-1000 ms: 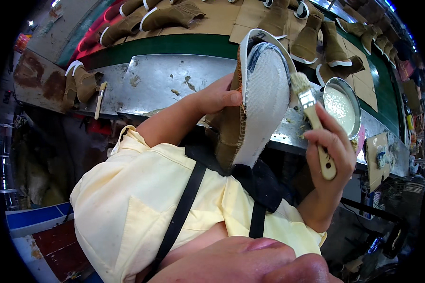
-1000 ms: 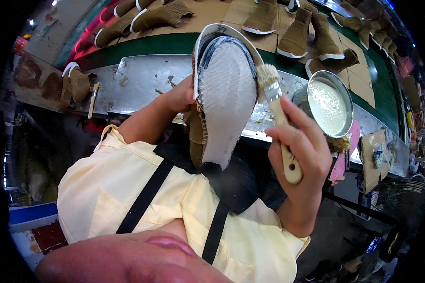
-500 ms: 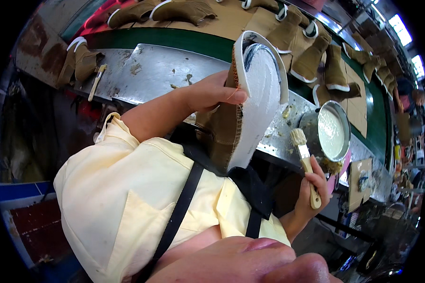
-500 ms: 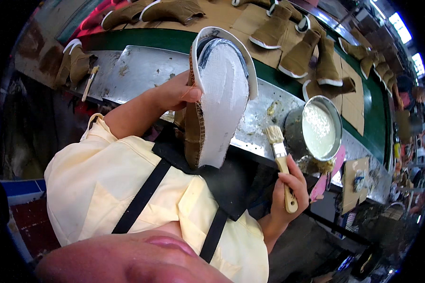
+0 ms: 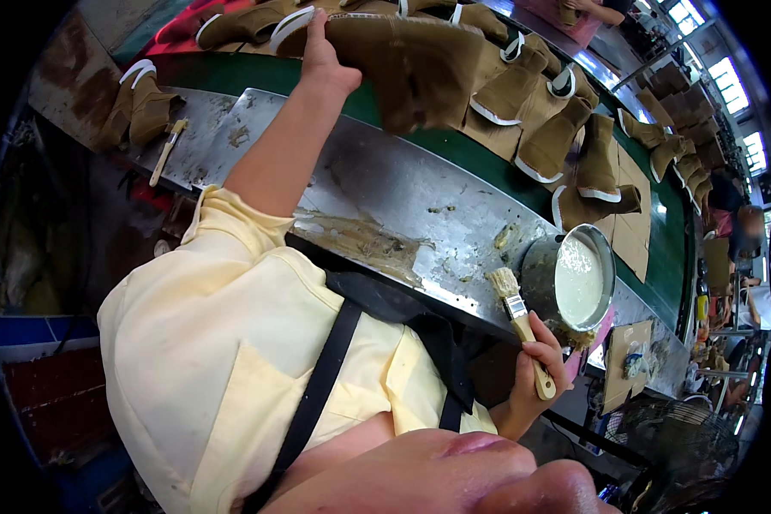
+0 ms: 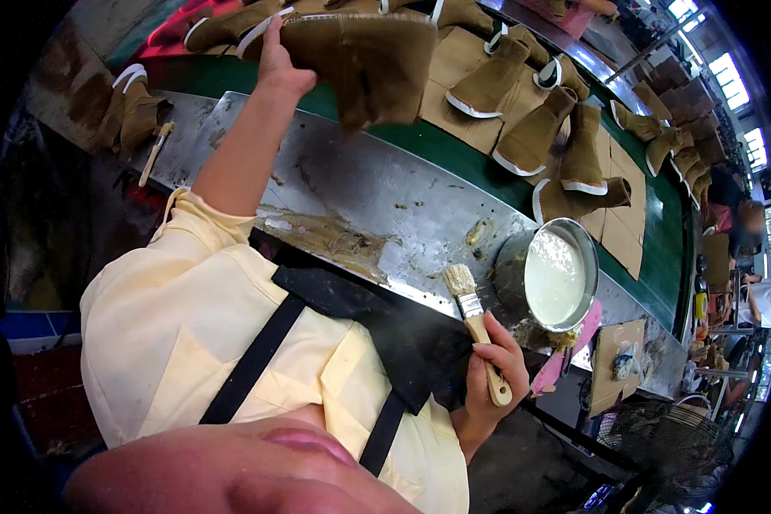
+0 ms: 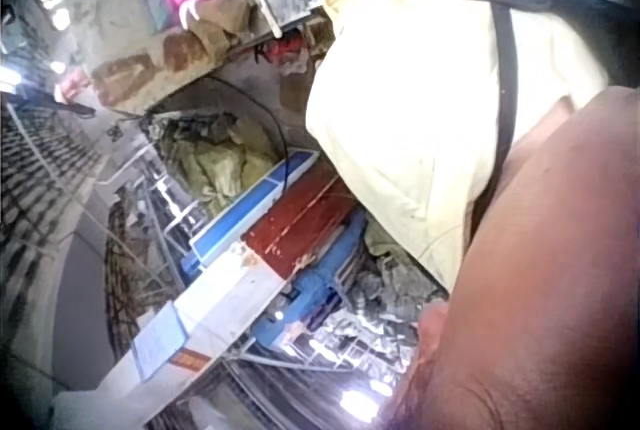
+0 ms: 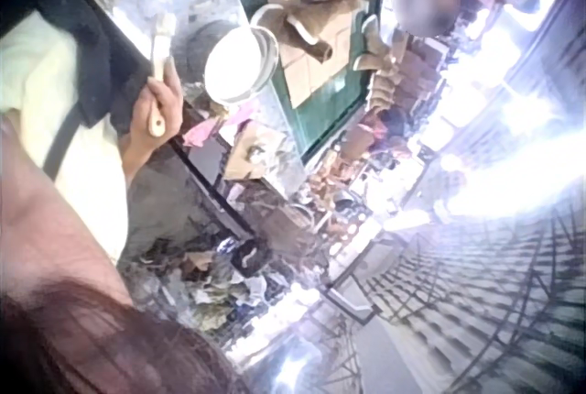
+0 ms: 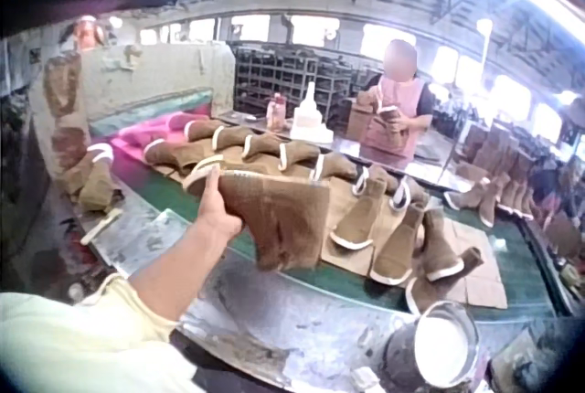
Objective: The person applies a liquid from a container to the sole of a shoe using a brush, picks up shoes from a conveyor, and returns them to the belt.
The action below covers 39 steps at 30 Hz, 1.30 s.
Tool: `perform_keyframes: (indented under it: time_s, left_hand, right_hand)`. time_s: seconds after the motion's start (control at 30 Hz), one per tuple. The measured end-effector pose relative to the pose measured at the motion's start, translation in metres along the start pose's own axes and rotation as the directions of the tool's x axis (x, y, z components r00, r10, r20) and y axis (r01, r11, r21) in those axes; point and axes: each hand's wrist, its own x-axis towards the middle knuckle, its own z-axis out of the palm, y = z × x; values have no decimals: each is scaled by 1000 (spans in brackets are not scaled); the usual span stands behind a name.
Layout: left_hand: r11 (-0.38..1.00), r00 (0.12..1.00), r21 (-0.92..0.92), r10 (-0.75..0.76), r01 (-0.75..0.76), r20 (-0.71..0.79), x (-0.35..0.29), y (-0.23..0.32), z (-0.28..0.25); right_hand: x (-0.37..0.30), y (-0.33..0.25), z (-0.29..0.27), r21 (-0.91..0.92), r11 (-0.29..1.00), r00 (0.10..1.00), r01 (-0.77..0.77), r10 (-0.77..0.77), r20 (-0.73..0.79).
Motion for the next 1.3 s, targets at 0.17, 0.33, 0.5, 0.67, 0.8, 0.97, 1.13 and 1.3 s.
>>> perform_keyframes:
  time_s: [0.17,0.33,0.5,0.67,0.8,0.97,1.13,1.3]
  left_hand:
    - [977,992,-204,-85,65,-90,92,-36,-11]
    - [964,955,-267,-80,1,-285,148,-98,-12]
    - [969,799,-245,-121,-35,-590,200,-142,-45]
    - [951,791,-310,-186,-5,-583,190,-145,-32]
    - [908,943,314,-195,278,-269,216,-205,-70]
    - [647,925,736,-122,-201,360,118,-246,-28]
    - [48,878,877,14,-478,478,127,-266,-19]
    - [-77,856,855,30,-513,516,128,-267,-25]
  right_hand:
    - [19,4,3,-26,999,1000,-28,28,-5]
    - [34,12,0,-30,995,996,-91,91,8]
    - [53,19,0,-49,990,990,-133,135,34]
    - [59,32,3,-37,985,984,-170,171,45]
    - [60,34,7,-48,986,985,-160,162,53]
    - [59,34,5,-72,985,986,-157,161,51]
    - [53,37,-1,-86,982,985,-165,169,40]
    - [55,39,6,-48,971,972,-234,234,-21]
